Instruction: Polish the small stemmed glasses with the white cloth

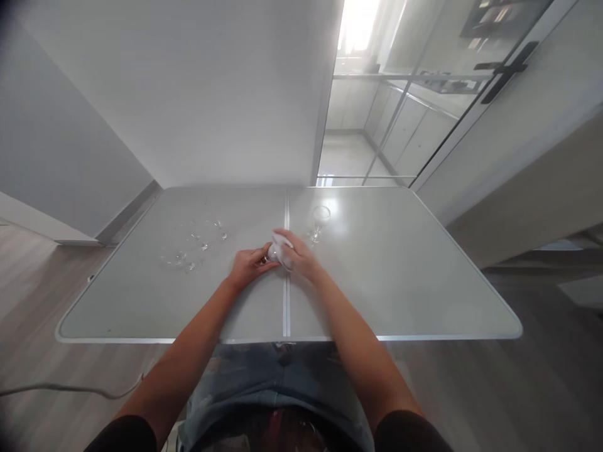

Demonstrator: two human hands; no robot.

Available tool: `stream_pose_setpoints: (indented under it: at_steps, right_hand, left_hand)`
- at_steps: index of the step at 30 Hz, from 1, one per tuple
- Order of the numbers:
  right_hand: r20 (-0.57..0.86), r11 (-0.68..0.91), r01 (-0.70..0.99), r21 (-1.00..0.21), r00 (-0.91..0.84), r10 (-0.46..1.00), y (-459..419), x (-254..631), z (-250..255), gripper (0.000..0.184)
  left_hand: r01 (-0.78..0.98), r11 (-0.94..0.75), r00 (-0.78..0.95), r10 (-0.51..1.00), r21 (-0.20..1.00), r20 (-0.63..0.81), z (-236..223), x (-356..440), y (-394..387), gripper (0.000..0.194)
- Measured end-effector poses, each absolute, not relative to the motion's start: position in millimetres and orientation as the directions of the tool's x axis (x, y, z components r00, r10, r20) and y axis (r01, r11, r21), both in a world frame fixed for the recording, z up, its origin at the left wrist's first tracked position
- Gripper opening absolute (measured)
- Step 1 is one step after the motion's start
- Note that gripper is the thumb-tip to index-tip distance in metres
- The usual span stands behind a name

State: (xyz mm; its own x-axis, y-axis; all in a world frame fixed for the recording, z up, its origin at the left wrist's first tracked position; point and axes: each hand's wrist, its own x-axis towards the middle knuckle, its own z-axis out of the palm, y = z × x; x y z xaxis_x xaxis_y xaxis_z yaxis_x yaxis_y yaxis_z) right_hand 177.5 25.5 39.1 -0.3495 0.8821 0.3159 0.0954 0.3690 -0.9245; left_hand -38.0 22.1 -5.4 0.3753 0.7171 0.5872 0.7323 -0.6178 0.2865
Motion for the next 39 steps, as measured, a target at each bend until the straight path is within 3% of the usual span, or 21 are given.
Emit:
stream_pose_setpoints:
  at_steps: [3,8,12,16,19,23,27,32,35,39]
  right_hand:
    - [0.295,0.355,0.129,-0.926,-0.338,0.894,27,173,36,0.042]
    - [0.221,0.23,-0.004,-0.973,-0.289,0.931,36,178,31,0.041]
    - [0.241,0.262,0.009,-0.965,-0.359,0.902,35,180,32,0.038]
    - [0.253,0.245,-0.062,-0.968,-0.283,0.925,27,177,33,0.039]
    - [0.337,0.35,0.029,-0.936,-0.204,0.919,25,178,35,0.042]
    - [0.396,0.467,0.207,-0.859,-0.308,0.865,27,182,41,0.041]
    - [0.323,0.405,0.163,-0.9,-0.376,0.868,29,182,45,0.036]
    - [0.297,0.313,0.013,-0.95,-0.282,0.912,24,181,42,0.038]
    - [0.362,0.409,0.123,-0.904,-0.288,0.886,23,180,42,0.043]
    - [0.392,0.512,0.269,-0.816,-0.393,0.831,27,180,45,0.051]
  left_hand:
    - [0.744,-0.623,0.394,0.7,0.24,0.596,-7,-38,22,0.057]
    - [0.771,-0.593,0.357,0.704,0.231,0.614,-4,-41,23,0.056]
    - [0.755,-0.594,0.323,0.706,0.279,0.63,-3,-40,22,0.056]
    - [0.726,-0.577,0.294,0.751,0.373,0.591,-2,-35,21,0.058]
    - [0.713,-0.595,0.297,0.736,0.371,0.609,-3,-31,22,0.059]
    - [0.746,-0.609,0.308,0.673,0.268,0.672,-8,-34,22,0.057]
    - [0.767,-0.594,0.304,0.668,0.241,0.68,-9,-38,22,0.055]
    - [0.709,-0.593,0.265,0.726,0.382,0.635,-6,-35,23,0.056]
    - [0.709,-0.591,0.267,0.73,0.385,0.63,-9,-34,25,0.056]
    - [0.74,-0.613,0.334,0.692,0.276,0.641,-13,-37,24,0.054]
